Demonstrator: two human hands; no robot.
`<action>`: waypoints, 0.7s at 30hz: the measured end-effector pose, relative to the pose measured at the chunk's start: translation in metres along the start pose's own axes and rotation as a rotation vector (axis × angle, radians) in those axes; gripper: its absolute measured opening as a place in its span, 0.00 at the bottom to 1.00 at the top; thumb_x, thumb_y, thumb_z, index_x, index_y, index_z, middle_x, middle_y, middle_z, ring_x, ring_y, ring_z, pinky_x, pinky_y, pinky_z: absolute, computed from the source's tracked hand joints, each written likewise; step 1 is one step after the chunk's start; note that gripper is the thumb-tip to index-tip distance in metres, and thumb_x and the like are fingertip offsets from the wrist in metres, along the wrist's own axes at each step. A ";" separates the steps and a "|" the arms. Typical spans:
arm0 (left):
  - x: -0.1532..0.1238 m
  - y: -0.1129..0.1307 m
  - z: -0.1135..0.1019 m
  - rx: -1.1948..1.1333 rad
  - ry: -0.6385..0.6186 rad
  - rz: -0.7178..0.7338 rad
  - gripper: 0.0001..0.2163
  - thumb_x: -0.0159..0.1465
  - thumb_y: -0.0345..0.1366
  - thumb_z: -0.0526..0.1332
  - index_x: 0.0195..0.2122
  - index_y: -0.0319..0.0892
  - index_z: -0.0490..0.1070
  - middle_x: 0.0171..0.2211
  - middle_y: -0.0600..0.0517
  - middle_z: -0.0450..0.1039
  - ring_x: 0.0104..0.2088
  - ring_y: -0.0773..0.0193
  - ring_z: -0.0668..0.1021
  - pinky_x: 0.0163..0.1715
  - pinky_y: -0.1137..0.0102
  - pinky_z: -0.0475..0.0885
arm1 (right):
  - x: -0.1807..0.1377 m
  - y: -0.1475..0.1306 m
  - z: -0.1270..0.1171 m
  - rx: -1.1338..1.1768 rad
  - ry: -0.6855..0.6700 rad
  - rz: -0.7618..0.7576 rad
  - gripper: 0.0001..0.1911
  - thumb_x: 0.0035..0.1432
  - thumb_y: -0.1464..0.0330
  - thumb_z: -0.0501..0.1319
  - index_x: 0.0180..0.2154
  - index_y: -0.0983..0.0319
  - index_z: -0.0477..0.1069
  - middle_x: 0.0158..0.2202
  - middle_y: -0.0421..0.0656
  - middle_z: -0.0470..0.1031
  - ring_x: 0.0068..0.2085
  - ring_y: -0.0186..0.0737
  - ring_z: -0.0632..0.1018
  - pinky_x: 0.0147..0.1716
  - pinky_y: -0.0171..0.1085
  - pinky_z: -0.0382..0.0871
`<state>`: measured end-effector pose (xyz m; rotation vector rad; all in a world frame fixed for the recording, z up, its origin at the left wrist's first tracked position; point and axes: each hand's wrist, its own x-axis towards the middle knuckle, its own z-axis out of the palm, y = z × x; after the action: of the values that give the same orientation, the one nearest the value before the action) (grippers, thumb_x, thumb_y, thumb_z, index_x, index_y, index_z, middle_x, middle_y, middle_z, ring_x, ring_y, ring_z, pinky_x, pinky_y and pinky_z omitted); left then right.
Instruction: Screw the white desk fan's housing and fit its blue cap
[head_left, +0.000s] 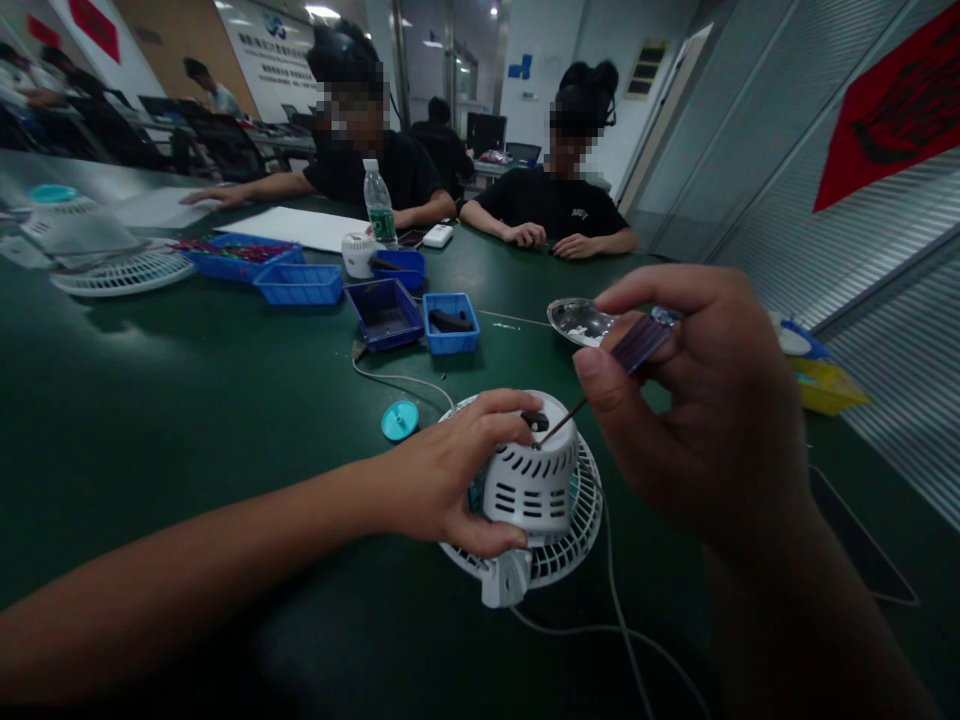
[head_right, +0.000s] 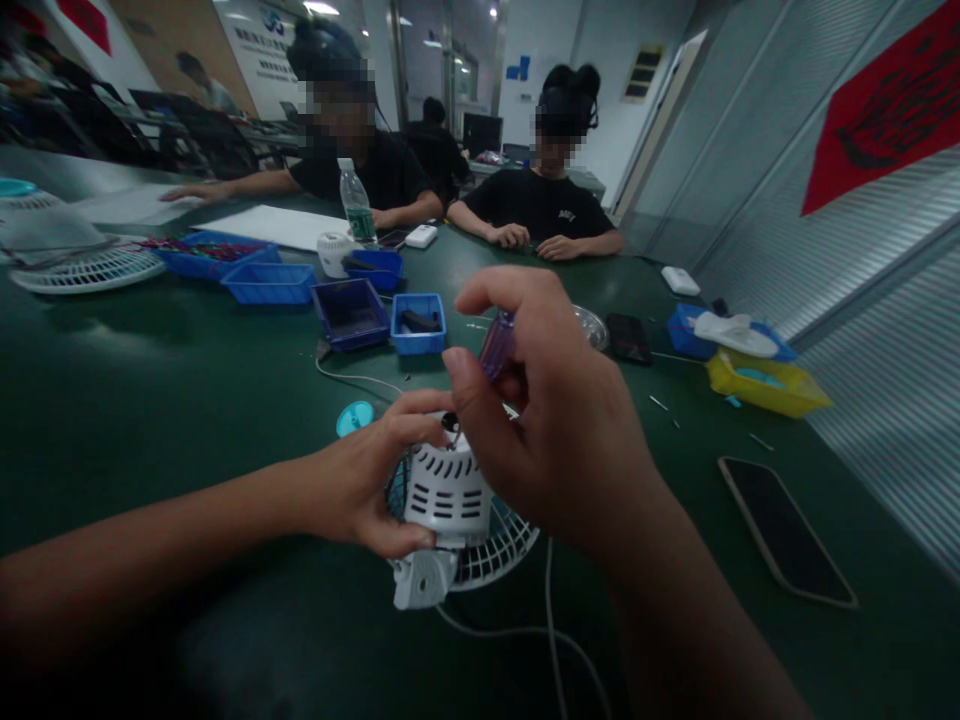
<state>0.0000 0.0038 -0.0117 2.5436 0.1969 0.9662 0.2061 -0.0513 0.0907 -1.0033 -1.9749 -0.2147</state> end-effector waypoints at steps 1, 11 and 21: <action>0.000 0.000 0.000 0.003 0.000 0.006 0.35 0.59 0.53 0.71 0.59 0.49 0.53 0.63 0.37 0.59 0.63 0.39 0.69 0.59 0.46 0.74 | 0.000 0.001 0.000 0.006 0.006 -0.004 0.09 0.64 0.72 0.60 0.46 0.59 0.68 0.42 0.42 0.77 0.22 0.30 0.72 0.18 0.33 0.69; -0.001 0.003 -0.003 0.054 -0.042 -0.035 0.35 0.60 0.56 0.69 0.60 0.49 0.53 0.64 0.36 0.57 0.62 0.37 0.70 0.56 0.48 0.76 | 0.003 0.005 -0.005 -0.086 0.060 -0.131 0.05 0.66 0.71 0.58 0.35 0.57 0.66 0.47 0.51 0.76 0.44 0.45 0.80 0.41 0.44 0.81; -0.007 0.003 -0.008 -0.103 -0.024 -0.113 0.40 0.60 0.54 0.72 0.64 0.52 0.50 0.67 0.37 0.50 0.69 0.35 0.60 0.62 0.46 0.70 | 0.002 0.002 -0.010 -0.160 0.103 -0.075 0.10 0.68 0.71 0.58 0.50 0.62 0.70 0.51 0.46 0.77 0.54 0.43 0.79 0.54 0.44 0.76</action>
<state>-0.0100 0.0015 -0.0091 2.4218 0.2735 0.8793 0.2136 -0.0535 0.0981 -0.9990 -1.9260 -0.4640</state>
